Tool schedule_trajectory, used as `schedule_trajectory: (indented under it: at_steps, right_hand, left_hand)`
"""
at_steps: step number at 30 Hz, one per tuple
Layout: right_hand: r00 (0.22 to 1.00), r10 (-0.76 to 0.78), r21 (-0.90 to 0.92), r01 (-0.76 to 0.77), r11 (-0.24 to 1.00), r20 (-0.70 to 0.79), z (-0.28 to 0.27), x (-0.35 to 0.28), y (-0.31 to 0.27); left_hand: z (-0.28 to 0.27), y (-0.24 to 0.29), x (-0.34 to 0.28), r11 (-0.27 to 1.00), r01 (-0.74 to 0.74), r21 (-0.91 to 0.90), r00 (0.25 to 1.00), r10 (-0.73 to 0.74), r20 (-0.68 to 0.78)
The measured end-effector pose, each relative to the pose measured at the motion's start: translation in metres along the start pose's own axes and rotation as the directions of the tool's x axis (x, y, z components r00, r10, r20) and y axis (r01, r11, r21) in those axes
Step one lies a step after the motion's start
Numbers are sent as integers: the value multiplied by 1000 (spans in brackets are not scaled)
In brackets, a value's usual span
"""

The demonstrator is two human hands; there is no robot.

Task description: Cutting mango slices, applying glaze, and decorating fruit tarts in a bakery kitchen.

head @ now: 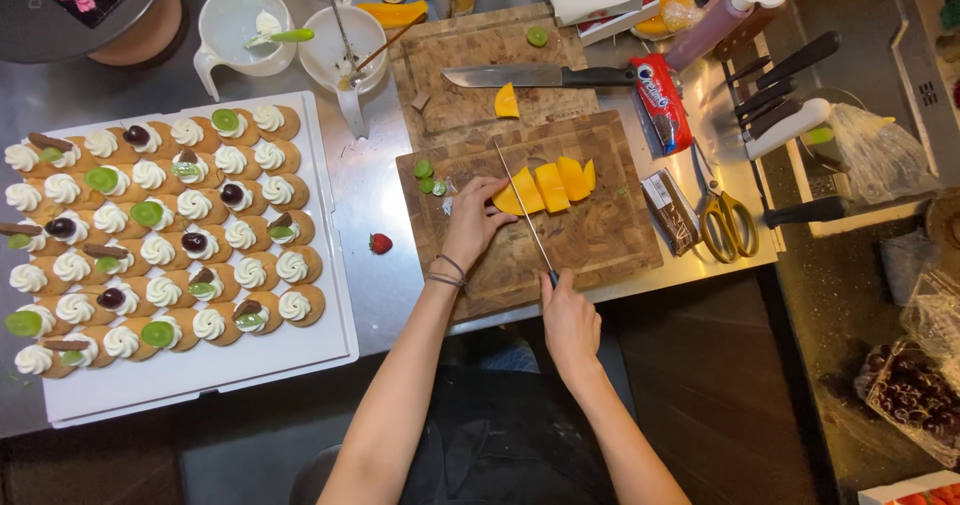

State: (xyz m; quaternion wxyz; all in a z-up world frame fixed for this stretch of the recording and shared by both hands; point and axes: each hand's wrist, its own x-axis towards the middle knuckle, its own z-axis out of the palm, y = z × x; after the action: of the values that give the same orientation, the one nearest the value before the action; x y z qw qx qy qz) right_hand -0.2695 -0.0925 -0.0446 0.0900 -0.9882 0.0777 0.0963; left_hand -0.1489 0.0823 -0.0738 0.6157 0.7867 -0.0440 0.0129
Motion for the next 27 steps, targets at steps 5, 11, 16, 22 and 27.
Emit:
schedule_trajectory:
  at_steps: [5, 11, 16, 22, 27]
  right_hand:
    - [999, -8, 43, 10, 999, -40, -2, 12, -9]
    - [999, -32, 374, 22, 927, 20, -23, 5, 9]
    - [992, 52, 746, -121, 655, 115, -61, -3, 7]
    - [994, 13, 971, -112, 212, 112, -48, 5, 29]
    - [980, 125, 738, 29, 674, -153, -59, -3, 24]
  left_hand:
    - [-18, 6, 14, 996, 76, 49, 997, -78, 27]
    - [-34, -27, 45, 815, 6, 580, 987, 90, -136]
    - [-5, 1, 37, 841, -121, 528, 961, 232, -149]
    - [26, 12, 27, 775, -212, 596, 975, 210, 73]
    - [23, 21, -1, 916, -142, 374, 988, 157, -9]
